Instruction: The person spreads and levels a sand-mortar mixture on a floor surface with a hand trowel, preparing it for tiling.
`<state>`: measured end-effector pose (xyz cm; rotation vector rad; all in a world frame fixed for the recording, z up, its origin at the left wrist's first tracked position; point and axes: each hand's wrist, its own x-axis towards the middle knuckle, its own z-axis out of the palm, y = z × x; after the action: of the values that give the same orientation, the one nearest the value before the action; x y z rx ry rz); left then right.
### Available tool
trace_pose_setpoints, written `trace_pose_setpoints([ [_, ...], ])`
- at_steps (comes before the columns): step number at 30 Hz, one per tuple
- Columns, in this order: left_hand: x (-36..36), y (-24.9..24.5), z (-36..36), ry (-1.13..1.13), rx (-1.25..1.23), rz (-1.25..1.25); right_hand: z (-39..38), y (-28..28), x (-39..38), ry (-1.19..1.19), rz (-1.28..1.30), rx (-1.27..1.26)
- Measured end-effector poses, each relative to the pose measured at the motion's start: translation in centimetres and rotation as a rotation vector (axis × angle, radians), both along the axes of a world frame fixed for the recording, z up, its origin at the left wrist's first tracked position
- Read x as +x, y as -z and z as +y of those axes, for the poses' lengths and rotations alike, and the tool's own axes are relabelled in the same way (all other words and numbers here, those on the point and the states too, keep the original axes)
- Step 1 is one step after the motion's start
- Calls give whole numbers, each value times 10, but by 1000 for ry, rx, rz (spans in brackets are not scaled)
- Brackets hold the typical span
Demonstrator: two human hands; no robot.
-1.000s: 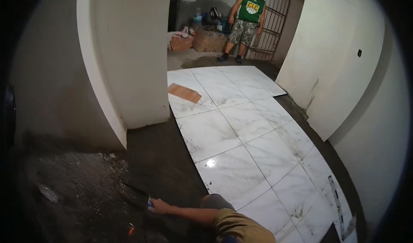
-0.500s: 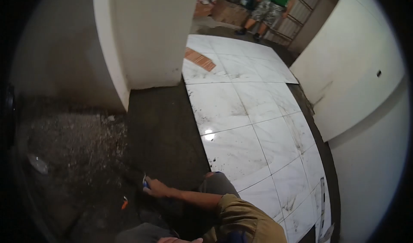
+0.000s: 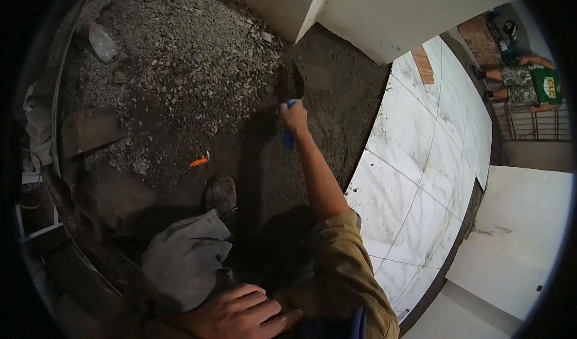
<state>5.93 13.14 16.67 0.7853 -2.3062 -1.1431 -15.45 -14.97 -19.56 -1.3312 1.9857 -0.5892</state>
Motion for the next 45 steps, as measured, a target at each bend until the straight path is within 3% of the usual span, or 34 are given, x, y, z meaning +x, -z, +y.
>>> trace_pose_setpoints([
  [3,0,1,3,-41,-7,10,-20,11,-1,-188,182,134],
  [5,2,1,-1,-35,2,20,-2,15,7,-253,198,94],
  [9,7,0,-7,-28,12,15,14,-8,-6,-293,0,211],
  [12,9,0,-6,-32,-8,-13,14,-24,4,6,-326,227],
  [13,10,-1,-7,-27,-5,-17,12,8,11,11,-330,229],
  [14,11,-2,-7,-33,-1,-38,7,68,15,-129,-374,65],
  [15,12,-4,-7,-40,6,-58,12,45,41,-267,-415,-99],
  [16,13,-4,-6,-34,10,-61,18,18,62,227,-817,230],
  [19,12,-3,-4,-47,-8,-55,26,-17,91,290,-1000,221],
  [21,8,-3,-4,-45,18,-57,29,-24,123,222,-898,154],
  [23,5,-4,-6,3,15,-55,26,-15,163,111,-633,20],
  [24,3,-5,-8,30,5,-47,29,-35,157,133,-634,20],
  [26,1,-14,-22,102,52,-34,42,-97,148,-154,-678,31],
  [27,0,-16,-27,147,80,-16,49,-94,138,-145,-680,34],
  [29,0,-16,-27,143,80,-15,66,-73,114,-89,-421,-96],
  [31,1,-17,-27,121,82,-17,86,-35,82,103,-396,10],
  [34,1,-15,-26,78,51,-20,112,-35,65,252,-516,169],
  [36,1,-13,-23,46,0,-20,121,-15,76,415,-821,277],
  [39,2,-11,-17,45,-9,-72,116,12,120,366,-882,190],
  [42,0,-13,-16,-33,34,-73,102,-38,148,436,-1052,210],
  [44,1,-16,-17,20,26,-106,92,-59,190,301,-890,66],
  [45,-1,-16,-18,65,-3,-125,84,-42,222,154,-742,-18],
])
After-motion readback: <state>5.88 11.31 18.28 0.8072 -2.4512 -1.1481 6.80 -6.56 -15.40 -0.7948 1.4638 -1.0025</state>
